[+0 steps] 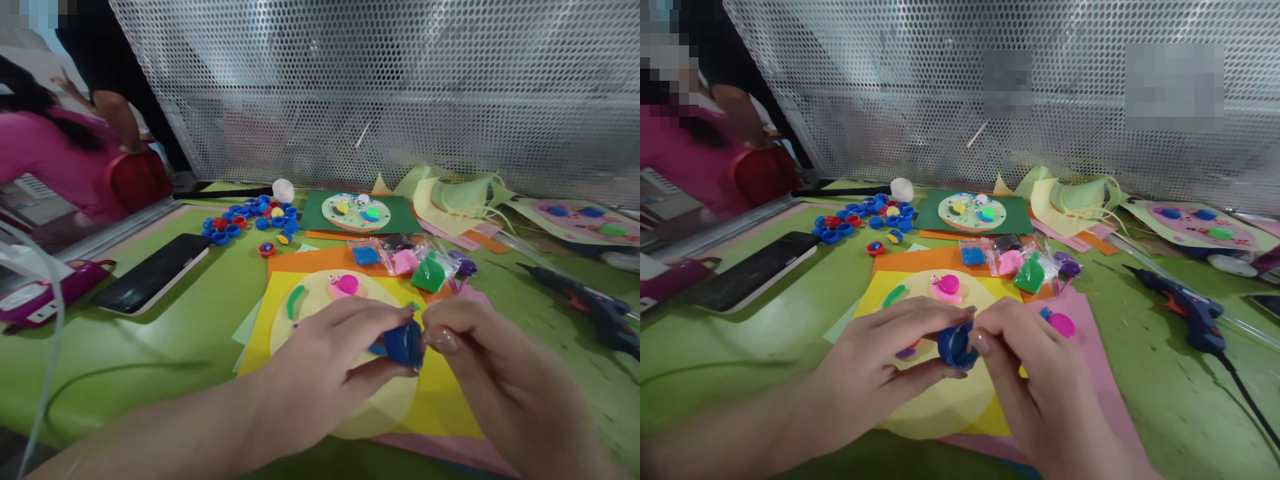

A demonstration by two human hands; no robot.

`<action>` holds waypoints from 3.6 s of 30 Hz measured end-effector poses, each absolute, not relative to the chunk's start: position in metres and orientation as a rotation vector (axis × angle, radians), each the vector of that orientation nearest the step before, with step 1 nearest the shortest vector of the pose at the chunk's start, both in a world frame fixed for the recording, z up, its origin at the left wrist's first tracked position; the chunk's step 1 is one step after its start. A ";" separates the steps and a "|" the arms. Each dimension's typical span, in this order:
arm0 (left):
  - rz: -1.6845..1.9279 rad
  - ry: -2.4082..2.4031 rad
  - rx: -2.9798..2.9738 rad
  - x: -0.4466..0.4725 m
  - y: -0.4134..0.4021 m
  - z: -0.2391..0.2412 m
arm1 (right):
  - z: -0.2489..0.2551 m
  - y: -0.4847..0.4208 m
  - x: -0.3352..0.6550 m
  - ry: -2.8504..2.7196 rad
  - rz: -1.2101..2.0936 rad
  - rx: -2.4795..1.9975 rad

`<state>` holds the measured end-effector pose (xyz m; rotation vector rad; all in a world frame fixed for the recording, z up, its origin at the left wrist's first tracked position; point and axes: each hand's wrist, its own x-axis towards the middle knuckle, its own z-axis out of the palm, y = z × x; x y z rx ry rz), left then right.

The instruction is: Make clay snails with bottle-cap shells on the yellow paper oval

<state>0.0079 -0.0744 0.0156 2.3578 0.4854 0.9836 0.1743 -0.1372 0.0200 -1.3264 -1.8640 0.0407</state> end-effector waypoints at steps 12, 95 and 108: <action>0.784 0.657 1.786 0.008 -0.074 0.030 | 0.018 -0.146 0.184 -2.108 0.045 -1.200; 1.068 0.264 3.201 0.002 -0.077 0.027 | 0.003 -0.132 0.161 -1.631 0.888 -1.390; 1.161 0.206 3.053 0.001 -0.073 0.029 | 0.011 -0.133 0.167 -1.823 0.736 -1.335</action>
